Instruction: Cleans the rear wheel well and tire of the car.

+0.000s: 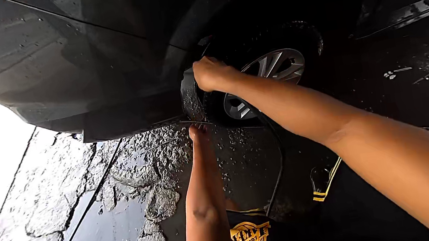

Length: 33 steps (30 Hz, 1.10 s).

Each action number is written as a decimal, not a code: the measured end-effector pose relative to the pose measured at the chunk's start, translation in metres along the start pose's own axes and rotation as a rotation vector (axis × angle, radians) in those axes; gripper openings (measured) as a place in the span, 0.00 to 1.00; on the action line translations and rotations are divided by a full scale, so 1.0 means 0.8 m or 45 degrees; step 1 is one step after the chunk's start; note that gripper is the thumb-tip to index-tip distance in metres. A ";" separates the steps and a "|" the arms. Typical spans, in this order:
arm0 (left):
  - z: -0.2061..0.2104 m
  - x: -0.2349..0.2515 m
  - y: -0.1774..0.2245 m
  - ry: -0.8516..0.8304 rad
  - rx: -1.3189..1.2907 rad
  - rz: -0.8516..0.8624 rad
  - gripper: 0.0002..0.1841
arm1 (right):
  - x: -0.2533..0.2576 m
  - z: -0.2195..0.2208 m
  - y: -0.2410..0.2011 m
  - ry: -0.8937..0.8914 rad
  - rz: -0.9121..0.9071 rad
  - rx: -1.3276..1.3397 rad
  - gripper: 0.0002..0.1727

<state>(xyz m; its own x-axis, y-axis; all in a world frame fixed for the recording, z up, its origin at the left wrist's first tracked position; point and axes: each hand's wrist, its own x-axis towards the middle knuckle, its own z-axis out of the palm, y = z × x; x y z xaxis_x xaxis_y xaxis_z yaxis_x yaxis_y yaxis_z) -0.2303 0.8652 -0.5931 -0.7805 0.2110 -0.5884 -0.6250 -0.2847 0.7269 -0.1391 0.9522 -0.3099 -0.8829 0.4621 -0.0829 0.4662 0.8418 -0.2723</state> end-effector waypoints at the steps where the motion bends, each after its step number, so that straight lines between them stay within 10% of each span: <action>1: -0.010 -0.001 0.002 0.018 -0.006 -0.005 0.27 | 0.005 0.001 0.002 0.025 0.033 0.018 0.13; 6: -0.048 -0.006 0.050 0.035 -0.063 0.084 0.30 | 0.012 -0.005 0.026 0.040 0.127 -0.017 0.14; 15: -0.059 0.046 0.123 -0.197 -0.341 0.162 0.52 | -0.117 0.013 0.018 -0.075 -0.353 -0.011 0.17; 22: -0.133 0.091 0.233 0.359 -0.050 1.112 0.35 | -0.224 -0.025 0.075 0.199 -0.416 0.144 0.21; 29: -0.096 0.030 0.115 -0.447 -0.250 0.145 0.49 | -0.215 0.024 0.027 -0.094 -0.460 -0.078 0.22; 33: -0.133 0.050 0.178 -0.038 -0.233 0.622 0.39 | -0.213 0.001 0.039 0.123 -0.511 0.142 0.23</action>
<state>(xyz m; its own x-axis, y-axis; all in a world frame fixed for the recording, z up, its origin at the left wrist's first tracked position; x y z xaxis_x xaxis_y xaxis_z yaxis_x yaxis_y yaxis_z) -0.3489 0.7340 -0.5511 -0.9823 0.0382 -0.1836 -0.1768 -0.5147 0.8389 0.0260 0.8991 -0.3050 -0.9813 0.1322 0.1399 0.0727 0.9275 -0.3666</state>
